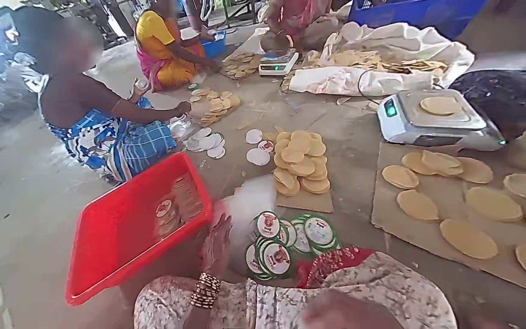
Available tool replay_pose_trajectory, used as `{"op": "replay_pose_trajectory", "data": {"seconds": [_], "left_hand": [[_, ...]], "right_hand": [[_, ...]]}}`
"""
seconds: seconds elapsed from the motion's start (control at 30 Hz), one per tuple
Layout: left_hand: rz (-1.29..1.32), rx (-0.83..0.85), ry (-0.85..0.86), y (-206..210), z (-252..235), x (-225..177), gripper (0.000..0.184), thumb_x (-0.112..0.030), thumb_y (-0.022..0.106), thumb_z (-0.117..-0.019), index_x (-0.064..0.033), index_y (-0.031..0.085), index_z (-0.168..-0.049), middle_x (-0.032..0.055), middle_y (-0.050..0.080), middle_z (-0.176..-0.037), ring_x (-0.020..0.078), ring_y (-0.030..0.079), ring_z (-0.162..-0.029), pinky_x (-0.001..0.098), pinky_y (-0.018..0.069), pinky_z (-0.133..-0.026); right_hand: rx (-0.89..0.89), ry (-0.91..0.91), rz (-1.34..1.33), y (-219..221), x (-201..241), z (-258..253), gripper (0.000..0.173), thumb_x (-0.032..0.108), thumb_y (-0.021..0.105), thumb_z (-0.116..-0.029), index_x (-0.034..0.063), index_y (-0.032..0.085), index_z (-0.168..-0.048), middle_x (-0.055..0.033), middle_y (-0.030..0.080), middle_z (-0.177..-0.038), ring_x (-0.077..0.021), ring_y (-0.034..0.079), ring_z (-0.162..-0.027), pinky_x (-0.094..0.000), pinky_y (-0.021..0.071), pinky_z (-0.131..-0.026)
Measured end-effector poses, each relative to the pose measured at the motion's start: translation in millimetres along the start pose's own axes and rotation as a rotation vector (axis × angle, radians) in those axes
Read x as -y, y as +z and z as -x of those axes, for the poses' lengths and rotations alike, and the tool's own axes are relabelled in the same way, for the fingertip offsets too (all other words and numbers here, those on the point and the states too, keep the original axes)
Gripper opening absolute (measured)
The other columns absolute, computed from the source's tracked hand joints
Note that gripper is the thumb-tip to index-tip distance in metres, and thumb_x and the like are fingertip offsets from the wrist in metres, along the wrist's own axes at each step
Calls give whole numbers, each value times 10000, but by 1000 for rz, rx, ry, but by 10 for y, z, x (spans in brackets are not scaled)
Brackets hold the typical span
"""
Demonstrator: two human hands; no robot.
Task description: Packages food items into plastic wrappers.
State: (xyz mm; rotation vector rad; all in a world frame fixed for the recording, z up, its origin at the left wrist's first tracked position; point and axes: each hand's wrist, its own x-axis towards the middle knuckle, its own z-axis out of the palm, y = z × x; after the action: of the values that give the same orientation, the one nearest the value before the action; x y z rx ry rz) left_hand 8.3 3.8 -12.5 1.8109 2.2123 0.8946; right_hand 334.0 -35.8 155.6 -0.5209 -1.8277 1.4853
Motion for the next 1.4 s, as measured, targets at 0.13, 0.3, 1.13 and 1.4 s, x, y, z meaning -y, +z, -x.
{"op": "replay_pose_trajectory", "data": {"seconds": [0.13,0.3,1.13,1.4], "left_hand": [[181,-200,37,-358,46,-54,195,-78,593,-973,11,760,-1022,144,759,-959,284,745,-881,515,586,-826],[166,-365,40,-768,193,-234,337,-261,558,-985,-21,689,-789,52,618,-642,151,613,-589,369,517,-599],[362,-363,155,-1028,330,-814,264,-310,648,-935,-72,739,-861,-8,709,-852,74,661,-866,319,521,-873],[621,-129,96,-955,515,-686,142,-242,687,-922,-129,772,-908,-47,749,-916,63,687,-922,343,530,-919]], "right_hand": [[-146,114,274,313,-644,-330,234,233,647,-965,52,747,-1074,-32,753,-1001,-88,721,-860,-287,618,-766],[-209,119,452,627,-932,-883,598,438,677,-936,46,610,-1382,-138,624,-1387,-250,611,-1258,-428,531,-1026],[-139,9,291,766,-737,-1138,218,212,625,-984,37,751,-960,-38,741,-819,-96,704,-745,-303,580,-729],[-516,33,-356,520,-623,-1034,123,-2,611,-951,35,717,-900,8,724,-748,-76,688,-637,-239,604,-621]]}}
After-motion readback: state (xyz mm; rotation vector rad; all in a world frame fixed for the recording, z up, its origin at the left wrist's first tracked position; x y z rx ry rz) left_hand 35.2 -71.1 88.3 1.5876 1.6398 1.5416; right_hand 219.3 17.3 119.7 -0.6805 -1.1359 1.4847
